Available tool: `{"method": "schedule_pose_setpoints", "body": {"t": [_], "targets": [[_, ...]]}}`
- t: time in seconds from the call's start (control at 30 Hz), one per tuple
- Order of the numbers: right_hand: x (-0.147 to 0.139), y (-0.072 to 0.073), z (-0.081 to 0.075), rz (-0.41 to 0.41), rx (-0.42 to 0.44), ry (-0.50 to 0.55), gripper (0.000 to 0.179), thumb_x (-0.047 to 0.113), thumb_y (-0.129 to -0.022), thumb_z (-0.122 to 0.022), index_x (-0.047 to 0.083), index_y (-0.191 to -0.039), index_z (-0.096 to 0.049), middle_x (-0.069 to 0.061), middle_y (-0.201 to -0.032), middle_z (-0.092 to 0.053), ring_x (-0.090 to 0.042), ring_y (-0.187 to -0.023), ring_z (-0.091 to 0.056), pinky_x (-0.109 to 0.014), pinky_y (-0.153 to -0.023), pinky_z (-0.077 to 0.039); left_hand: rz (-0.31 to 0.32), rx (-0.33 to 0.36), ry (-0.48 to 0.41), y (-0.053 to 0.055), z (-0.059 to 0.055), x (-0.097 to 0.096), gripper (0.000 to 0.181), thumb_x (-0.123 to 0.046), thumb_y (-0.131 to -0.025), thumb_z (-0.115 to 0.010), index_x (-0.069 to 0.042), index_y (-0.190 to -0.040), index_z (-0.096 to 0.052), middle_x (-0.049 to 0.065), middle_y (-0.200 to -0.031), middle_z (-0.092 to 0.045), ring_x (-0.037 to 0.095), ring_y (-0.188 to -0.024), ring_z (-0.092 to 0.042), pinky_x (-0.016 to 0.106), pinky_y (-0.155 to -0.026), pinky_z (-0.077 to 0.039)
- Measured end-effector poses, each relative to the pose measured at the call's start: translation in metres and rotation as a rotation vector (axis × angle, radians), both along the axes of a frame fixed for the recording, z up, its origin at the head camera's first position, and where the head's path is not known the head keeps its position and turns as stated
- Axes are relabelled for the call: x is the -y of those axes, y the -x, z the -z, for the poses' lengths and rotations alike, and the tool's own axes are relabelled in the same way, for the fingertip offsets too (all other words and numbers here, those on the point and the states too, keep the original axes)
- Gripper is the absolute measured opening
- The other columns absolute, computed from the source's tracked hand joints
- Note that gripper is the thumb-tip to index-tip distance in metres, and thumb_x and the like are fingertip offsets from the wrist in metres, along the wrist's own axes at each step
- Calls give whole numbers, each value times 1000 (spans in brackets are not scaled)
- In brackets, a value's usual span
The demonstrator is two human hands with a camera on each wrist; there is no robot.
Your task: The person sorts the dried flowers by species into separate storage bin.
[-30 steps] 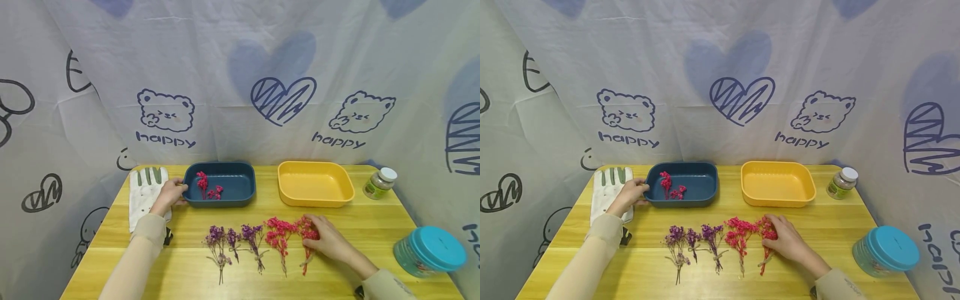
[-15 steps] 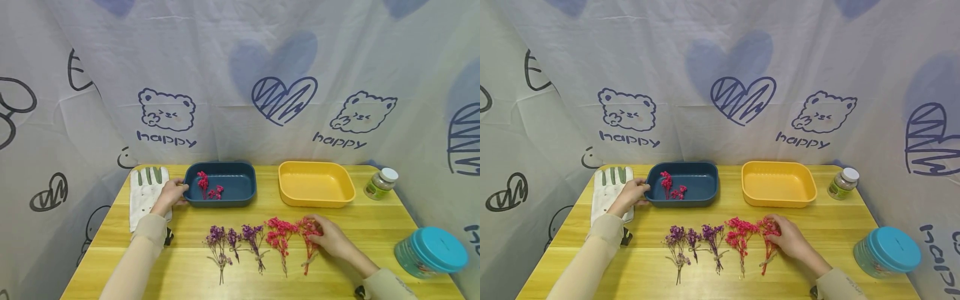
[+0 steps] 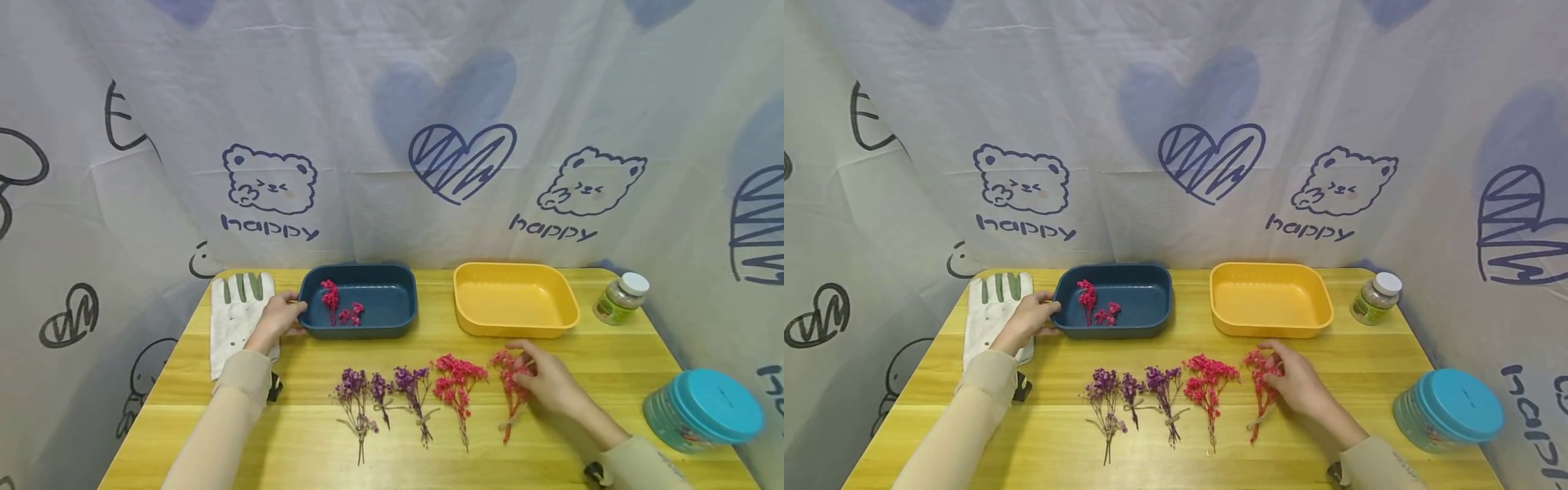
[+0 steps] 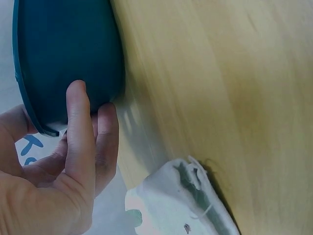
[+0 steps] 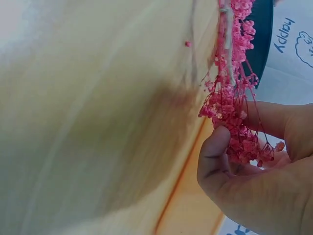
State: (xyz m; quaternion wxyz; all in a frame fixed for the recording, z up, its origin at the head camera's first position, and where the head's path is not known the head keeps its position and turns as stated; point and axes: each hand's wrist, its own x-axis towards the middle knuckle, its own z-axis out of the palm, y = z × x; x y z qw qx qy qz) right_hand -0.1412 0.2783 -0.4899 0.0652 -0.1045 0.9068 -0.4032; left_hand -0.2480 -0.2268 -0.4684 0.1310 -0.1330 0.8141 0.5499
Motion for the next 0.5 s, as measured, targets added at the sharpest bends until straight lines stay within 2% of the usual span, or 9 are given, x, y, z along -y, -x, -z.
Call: {"method": "schedule_pose_setpoints", "body": {"t": [0.3,0.5], "targets": [[4,3,-25,-6,-51,17,51,-6,-93,-71,0,-142,-57,-11,-100,-65,-6,-75,-57,-22,-58,-50,0,-4,-8,0,0,3,54,-14,-105,-49,9,-153,-42,30,-133,-55,19,-85,-66,30,-69,-68],[11,12,-45,-10,-110,18,51,-3,-94,-73,0,-142,-57,-11,-101,-67,-9,-81,-60,-21,-63,-52,10,-12,-3,0,0,2,55,-15,-104,-49,10,-153,-42,32,-136,-55,19,-85,-67,32,-71,-69]]}}
